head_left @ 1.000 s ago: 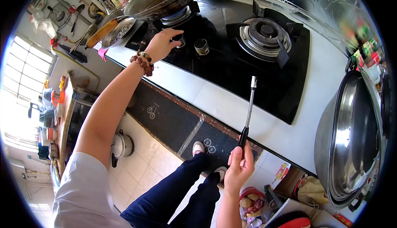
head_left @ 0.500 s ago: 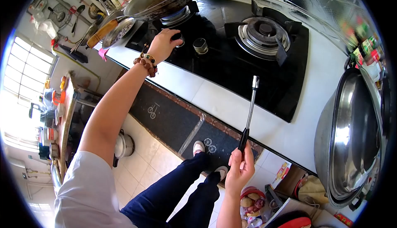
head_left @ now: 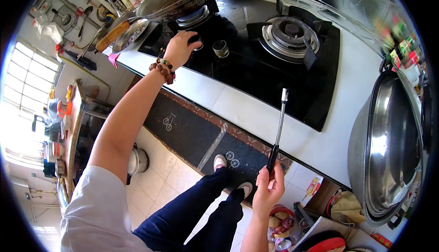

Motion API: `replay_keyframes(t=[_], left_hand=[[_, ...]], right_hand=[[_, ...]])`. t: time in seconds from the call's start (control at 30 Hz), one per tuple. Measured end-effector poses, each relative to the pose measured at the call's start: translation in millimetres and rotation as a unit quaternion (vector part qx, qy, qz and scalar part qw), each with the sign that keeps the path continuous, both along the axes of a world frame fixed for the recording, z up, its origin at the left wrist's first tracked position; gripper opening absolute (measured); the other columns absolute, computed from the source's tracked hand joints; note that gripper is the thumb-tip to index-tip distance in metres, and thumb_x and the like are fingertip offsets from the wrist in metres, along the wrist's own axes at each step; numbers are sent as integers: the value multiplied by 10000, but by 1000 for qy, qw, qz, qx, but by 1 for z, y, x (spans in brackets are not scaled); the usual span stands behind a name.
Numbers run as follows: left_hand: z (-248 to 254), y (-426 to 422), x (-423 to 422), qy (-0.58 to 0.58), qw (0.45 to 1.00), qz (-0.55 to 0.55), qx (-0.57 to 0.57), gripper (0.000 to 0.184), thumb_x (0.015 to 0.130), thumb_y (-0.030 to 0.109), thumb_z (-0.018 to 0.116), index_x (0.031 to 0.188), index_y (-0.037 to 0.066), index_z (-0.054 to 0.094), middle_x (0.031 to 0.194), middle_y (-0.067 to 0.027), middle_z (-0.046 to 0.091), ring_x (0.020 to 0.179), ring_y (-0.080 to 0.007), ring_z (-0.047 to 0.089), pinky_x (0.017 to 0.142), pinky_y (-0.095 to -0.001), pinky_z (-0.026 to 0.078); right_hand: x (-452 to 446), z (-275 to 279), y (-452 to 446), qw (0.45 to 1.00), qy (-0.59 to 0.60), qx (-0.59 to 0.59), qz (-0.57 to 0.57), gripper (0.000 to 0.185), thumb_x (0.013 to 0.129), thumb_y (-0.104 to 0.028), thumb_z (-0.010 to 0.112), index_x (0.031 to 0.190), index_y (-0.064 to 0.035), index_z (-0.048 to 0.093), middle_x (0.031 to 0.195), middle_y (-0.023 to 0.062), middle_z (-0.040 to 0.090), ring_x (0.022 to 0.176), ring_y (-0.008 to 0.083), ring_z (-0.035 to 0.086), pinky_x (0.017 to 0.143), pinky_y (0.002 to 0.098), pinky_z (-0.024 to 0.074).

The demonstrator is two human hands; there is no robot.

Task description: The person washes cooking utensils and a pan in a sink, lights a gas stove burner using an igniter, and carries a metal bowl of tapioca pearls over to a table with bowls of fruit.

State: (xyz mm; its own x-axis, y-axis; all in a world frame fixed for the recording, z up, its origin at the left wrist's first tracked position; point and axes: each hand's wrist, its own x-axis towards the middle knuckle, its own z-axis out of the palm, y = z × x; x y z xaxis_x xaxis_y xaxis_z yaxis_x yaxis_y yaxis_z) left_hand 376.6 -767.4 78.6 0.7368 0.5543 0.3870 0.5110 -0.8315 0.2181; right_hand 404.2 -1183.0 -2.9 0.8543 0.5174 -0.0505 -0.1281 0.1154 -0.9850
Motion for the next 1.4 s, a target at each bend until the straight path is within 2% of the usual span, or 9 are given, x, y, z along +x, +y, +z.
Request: replay_keyframes(t=[0.17, 0.27, 0.37, 0.43, 0.7, 0.73, 1.17, 1.33, 1.4], left_hand=[[-1, -1, -1, 2, 1000, 9, -11, 396, 789, 259, 654, 1100, 25, 579, 922, -139, 576, 724, -247, 558, 666, -325, 458], [2, -3, 1, 14, 1000, 9, 20, 393, 795, 251, 649, 1108, 26, 575, 929, -137, 570, 732, -245, 561, 672, -323, 461], [1, -5, 1, -2, 999, 21, -27, 389, 799, 244, 646, 1112, 25, 571, 933, -134, 565, 739, -244, 562, 680, -322, 461], [1, -5, 1, -10, 999, 20, -25, 387, 805, 241, 641, 1120, 28, 565, 934, -134, 562, 742, -250, 565, 685, -323, 463], [9, -16, -5, -6, 999, 10, 33, 437, 815, 213, 610, 1199, 38, 496, 1067, -179, 547, 1007, -357, 506, 857, -399, 422], [11, -21, -7, -17, 999, 33, 27, 420, 819, 197, 603, 1194, 39, 499, 1067, -174, 546, 1010, -356, 506, 859, -400, 422], [77, -144, -71, -54, 990, -99, -87, 179, 806, 34, 565, 674, -7, 452, 671, -152, 484, 653, -336, 465, 591, -402, 388], [103, -168, -73, -20, 988, -119, -101, 285, 840, 50, 548, 619, -12, 378, 609, -151, 420, 579, -319, 423, 531, -401, 343], [110, -171, -70, -32, 986, -106, -123, 325, 835, 65, 574, 610, -12, 352, 584, -137, 387, 538, -293, 380, 503, -383, 318]], right_hand=[[0, -2, -2, 999, 27, -21, 20, 330, 902, -76, 509, 1187, 80, 453, 1062, 122, 536, 925, 161, 540, 809, 262, 437], [2, 1, 0, 1000, -16, 3, -24, 305, 894, -92, 515, 1173, 30, 491, 670, -13, 456, 534, 35, 360, 455, 176, 274], [8, 20, -4, 999, -36, -15, -30, 326, 896, -85, 503, 1200, 26, 457, 699, -2, 465, 543, 38, 364, 459, 175, 284], [14, 35, -9, 999, 12, -33, -28, 369, 906, -36, 460, 1246, 73, 367, 1070, 132, 531, 903, 155, 535, 809, 252, 431], [35, 76, -25, 951, -204, -219, -80, 316, 891, -49, 499, 1198, 26, 472, 933, 81, 564, 783, 110, 530, 732, 225, 440], [36, 87, -24, 956, -185, -218, -66, 330, 880, -65, 504, 1197, 19, 476, 1095, 206, 563, 979, 328, 579, 825, 349, 457], [25, 203, -37, 930, -258, -253, -63, 324, 826, -53, 550, 1145, -1, 540, 866, 161, 597, 707, 257, 593, 616, 336, 465], [42, 229, -123, 792, -448, -226, -347, 285, 863, -85, 530, 1114, 48, 534, 933, 136, 602, 705, 173, 563, 632, 269, 459], [52, 217, -181, 806, -293, -253, -448, 283, 892, -102, 498, 1130, 49, 519, 1002, 136, 602, 817, 159, 574, 713, 257, 459]])
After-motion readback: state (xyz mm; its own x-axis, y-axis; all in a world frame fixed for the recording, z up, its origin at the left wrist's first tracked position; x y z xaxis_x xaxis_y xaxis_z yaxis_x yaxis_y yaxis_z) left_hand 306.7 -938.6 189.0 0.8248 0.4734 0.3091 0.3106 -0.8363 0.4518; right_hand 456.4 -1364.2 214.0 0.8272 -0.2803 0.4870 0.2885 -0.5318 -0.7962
